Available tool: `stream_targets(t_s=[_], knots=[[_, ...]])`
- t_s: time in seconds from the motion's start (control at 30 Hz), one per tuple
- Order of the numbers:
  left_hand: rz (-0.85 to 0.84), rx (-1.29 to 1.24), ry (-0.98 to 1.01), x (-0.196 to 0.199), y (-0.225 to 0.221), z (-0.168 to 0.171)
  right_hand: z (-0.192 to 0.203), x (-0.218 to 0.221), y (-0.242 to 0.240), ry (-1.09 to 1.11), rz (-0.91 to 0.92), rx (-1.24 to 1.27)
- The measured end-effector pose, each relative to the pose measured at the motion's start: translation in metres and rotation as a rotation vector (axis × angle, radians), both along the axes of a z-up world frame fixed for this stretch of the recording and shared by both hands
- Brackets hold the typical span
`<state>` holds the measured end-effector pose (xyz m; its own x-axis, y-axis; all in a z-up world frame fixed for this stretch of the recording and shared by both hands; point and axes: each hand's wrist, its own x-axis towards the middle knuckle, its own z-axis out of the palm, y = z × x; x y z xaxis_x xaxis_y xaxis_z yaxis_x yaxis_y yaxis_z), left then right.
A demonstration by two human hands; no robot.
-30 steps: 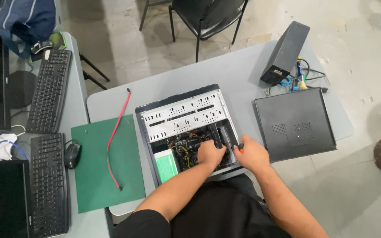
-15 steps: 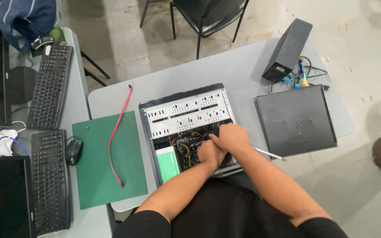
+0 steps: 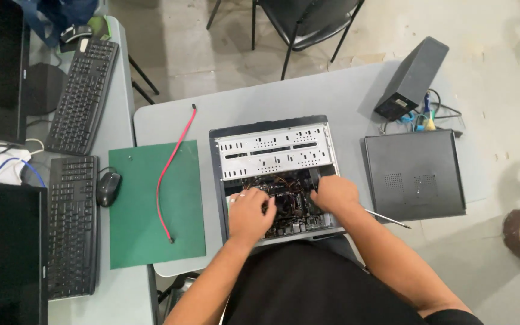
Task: Disconnecting internal cables and removing components like the cooling fan from a desktop computer case using a screwdriver.
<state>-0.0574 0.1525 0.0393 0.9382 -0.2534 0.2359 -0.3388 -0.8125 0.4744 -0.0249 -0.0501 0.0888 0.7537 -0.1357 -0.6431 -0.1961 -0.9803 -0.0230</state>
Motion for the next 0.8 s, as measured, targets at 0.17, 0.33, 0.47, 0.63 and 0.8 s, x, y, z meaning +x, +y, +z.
stream_targets(t_s=[0.17, 0.33, 0.47, 0.63, 0.8], knots=[[0.005, -0.006, 0.057, -0.016, 0.021, 0.003, 0.048, -0.009, 0.006, -0.011, 0.093, 0.009], [0.052, -0.443, 0.424, -0.016, 0.008, 0.065, 0.114, -0.009, 0.021, 0.017, 0.178, 0.054], [0.045, -0.973, 0.923, -0.015, -0.003, 0.063, 0.123, -0.006, 0.025, -0.113, 0.123, 0.247], [0.429, -1.426, 0.937, -0.006, 0.042, 0.066, 0.106, -0.006, 0.025, -0.097, -0.074, 0.831], [0.950, -1.077, 0.750, -0.007, 0.138, 0.066, 0.080, -0.017, 0.008, -0.129, -0.190, 0.688]])
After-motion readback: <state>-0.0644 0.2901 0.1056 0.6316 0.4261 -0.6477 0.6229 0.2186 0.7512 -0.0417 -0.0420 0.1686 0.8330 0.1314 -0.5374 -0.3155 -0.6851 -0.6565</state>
